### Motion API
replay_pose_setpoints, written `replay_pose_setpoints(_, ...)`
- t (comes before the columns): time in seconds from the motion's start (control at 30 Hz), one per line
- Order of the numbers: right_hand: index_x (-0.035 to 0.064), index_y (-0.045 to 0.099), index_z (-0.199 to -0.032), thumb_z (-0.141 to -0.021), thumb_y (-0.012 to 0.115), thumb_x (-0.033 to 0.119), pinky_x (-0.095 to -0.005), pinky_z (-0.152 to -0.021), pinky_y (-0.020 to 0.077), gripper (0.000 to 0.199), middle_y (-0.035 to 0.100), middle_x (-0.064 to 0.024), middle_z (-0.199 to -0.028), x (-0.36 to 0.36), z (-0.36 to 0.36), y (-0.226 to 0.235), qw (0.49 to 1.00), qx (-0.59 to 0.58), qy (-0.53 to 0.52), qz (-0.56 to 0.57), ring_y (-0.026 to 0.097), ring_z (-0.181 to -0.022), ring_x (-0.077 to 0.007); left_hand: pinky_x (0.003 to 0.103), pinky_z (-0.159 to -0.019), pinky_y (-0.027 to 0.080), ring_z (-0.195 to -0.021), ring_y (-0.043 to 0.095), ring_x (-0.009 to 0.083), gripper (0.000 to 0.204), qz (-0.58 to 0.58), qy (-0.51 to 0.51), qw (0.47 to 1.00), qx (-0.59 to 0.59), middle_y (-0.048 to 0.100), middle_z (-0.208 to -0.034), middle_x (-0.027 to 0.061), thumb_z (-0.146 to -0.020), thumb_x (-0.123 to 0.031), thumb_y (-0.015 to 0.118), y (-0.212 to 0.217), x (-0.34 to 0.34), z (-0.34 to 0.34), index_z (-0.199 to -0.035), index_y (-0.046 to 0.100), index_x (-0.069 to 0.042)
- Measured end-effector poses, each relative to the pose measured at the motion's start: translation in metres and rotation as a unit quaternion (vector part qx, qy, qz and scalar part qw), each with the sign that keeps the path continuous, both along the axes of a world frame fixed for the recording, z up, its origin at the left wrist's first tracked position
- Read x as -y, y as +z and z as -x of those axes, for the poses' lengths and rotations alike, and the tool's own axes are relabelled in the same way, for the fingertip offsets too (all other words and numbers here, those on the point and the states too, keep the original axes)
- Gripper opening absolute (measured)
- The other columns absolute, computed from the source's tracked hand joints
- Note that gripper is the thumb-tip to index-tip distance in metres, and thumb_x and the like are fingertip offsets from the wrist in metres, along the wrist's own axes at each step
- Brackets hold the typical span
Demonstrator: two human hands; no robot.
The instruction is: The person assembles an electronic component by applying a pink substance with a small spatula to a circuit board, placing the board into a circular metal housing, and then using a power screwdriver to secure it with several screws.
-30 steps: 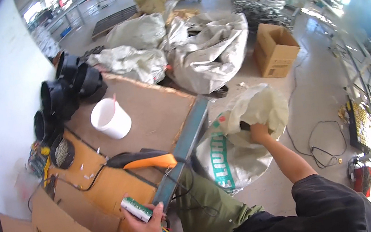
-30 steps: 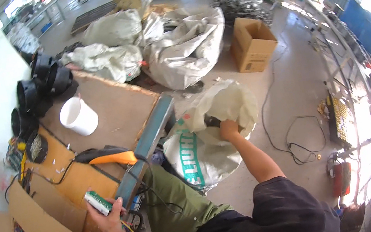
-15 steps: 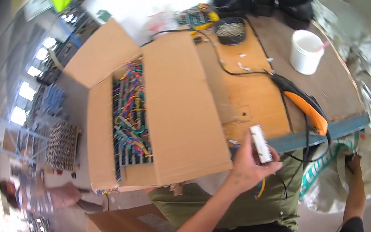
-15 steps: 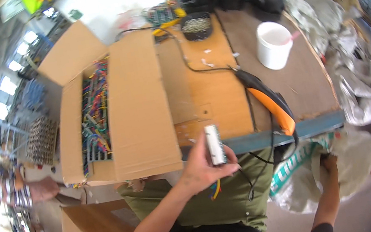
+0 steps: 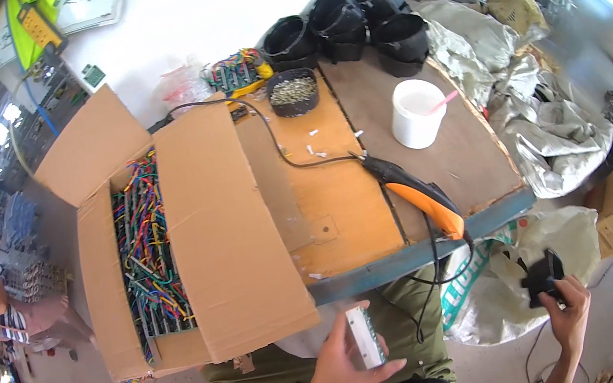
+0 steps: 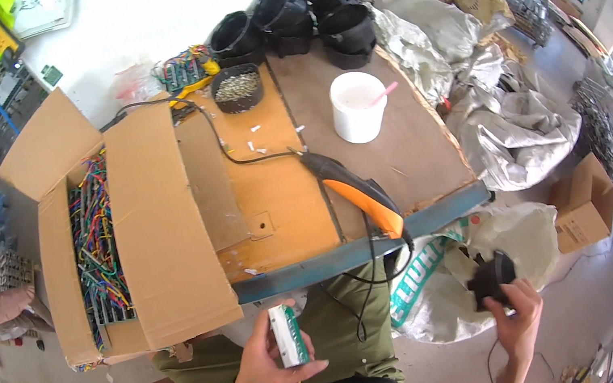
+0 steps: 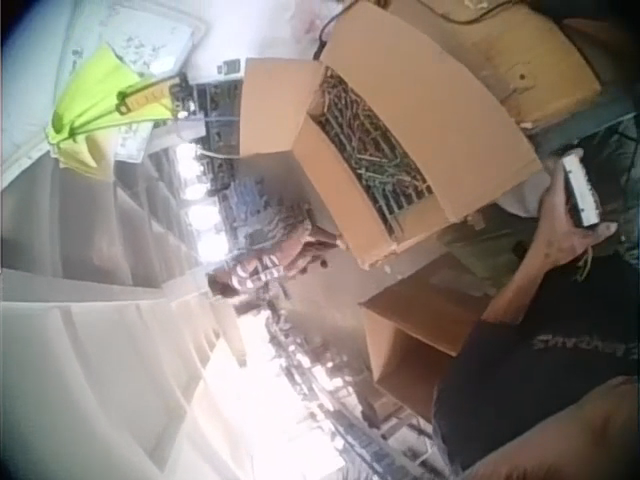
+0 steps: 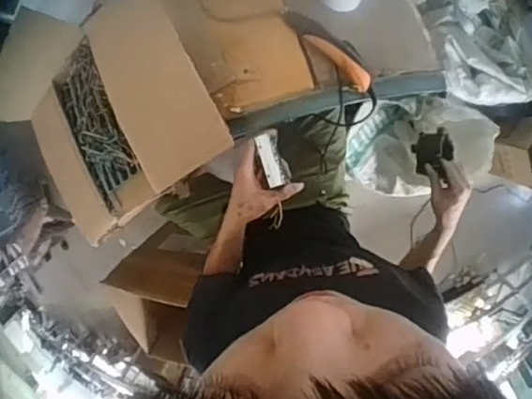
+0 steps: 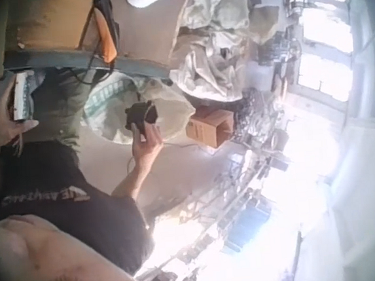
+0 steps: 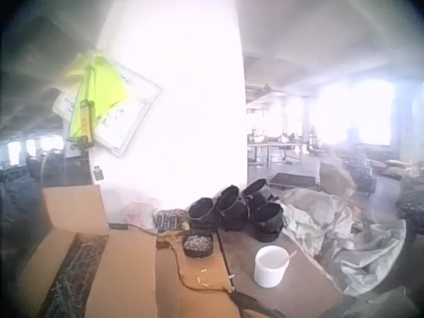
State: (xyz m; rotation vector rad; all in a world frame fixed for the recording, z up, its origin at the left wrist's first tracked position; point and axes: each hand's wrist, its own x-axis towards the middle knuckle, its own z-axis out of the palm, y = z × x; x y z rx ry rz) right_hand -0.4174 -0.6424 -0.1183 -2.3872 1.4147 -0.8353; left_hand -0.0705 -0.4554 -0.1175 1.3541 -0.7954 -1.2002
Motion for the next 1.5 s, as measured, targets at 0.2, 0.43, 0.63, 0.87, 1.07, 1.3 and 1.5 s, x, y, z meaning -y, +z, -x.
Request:
replay_pose_setpoints(0.2, 0.0125, 0.064, -0.088, -0.063, 0.070, 0.015, -0.0308, -0.052, 0.0439, 0.026, 0.047, -0.0001, -0.076, 0.008, -0.200, 0.028, 0.900, -0.030, 0.402, 0.163, 0.051, -0.069, -0.0174, 0.026, -0.071, 0.050, -0.078, 0.061, 0.0127, 0.097, 0.073, -0.047, 0.996, -0.007, 0.062, -0.086, 0.0074, -0.062, -0.001, 0.092, 0.034, -0.009, 0.012, -0.140, 0.035, -0.001)
replay_pose_setpoints(0.43, 0.0040, 0.063, -0.111, -0.071, 0.074, 0.006, -0.0367, -0.070, 0.0524, 0.041, 0.061, -0.0070, -0.101, 0.007, -0.254, 0.003, 0.917, 0.026, 0.390, 0.082, 0.060, -0.087, -0.0277, 0.026, -0.070, 0.050, -0.084, 0.060, 0.0147, 0.096, 0.114, 0.063, 0.988, -0.080, 0.059, -0.097, 0.0089, -0.066, 0.003, 0.088, 0.044, -0.010, 0.000, -0.143, 0.031, -0.003)
replay_pose_setpoints(0.63, 0.0092, 0.059, -0.100, -0.057, 0.085, 0.007, -0.0273, -0.047, 0.0401, 0.050, 0.056, -0.0045, -0.086, -0.037, -0.199, -0.012, 0.876, 0.247, 0.360, 0.207, 0.052, -0.058, -0.0147, 0.028, -0.085, 0.046, -0.098, 0.056, 0.0145, 0.075, 0.069, 0.142, 0.937, -0.312, 0.055, -0.110, 0.0073, -0.083, -0.009, 0.077, 0.038, 0.036, 0.018, -0.144, 0.033, -0.006)
replay_pose_setpoints(0.87, 0.0043, 0.059, -0.113, -0.070, 0.088, 0.018, -0.0273, -0.058, 0.0453, 0.054, 0.055, -0.0122, -0.095, -0.035, -0.207, -0.024, 0.910, 0.278, 0.269, 0.149, 0.058, -0.076, -0.0199, 0.028, -0.085, 0.045, -0.103, 0.049, 0.0139, 0.071, 0.040, 0.228, 0.920, -0.316, 0.045, -0.110, 0.0084, -0.082, -0.007, 0.079, 0.030, 0.087, 0.025, -0.131, 0.029, 0.000)
replay_pose_setpoints(1.07, 0.0037, 0.072, -0.100, -0.070, 0.082, 0.000, -0.0257, -0.057, 0.0504, 0.032, 0.065, -0.0129, -0.097, -0.032, -0.217, -0.014, 0.872, 0.338, 0.314, 0.162, 0.064, -0.073, -0.0197, 0.030, -0.090, 0.045, -0.104, 0.050, 0.0147, 0.068, 0.079, 0.261, 0.922, -0.275, 0.047, -0.113, 0.0073, -0.082, -0.016, 0.080, 0.029, 0.090, 0.031, -0.132, 0.036, -0.006)
replay_pose_setpoints(1.3, -0.0005, 0.071, -0.089, -0.075, 0.074, -0.002, -0.0302, -0.060, 0.0537, 0.015, 0.066, -0.0130, -0.093, -0.026, -0.216, 0.039, 0.920, 0.267, 0.248, 0.143, 0.066, -0.072, -0.0229, 0.033, -0.094, 0.044, -0.111, 0.049, 0.0187, 0.078, 0.121, 0.209, 0.940, -0.239, 0.045, -0.124, 0.0112, -0.075, -0.010, 0.083, 0.033, 0.064, 0.032, -0.131, 0.029, -0.002)
replay_pose_setpoints(1.5, -0.0016, 0.056, -0.099, -0.092, 0.051, 0.012, -0.0228, -0.058, 0.0462, 0.016, 0.058, -0.0080, -0.089, -0.027, -0.232, 0.027, 0.663, 0.621, 0.119, -0.400, 0.056, -0.068, -0.0107, 0.039, -0.090, 0.050, -0.113, 0.055, 0.0255, 0.058, 0.295, 0.134, 0.918, -0.230, 0.045, -0.138, 0.0142, -0.074, -0.006, 0.077, 0.025, 0.053, 0.026, -0.121, 0.043, -0.006)
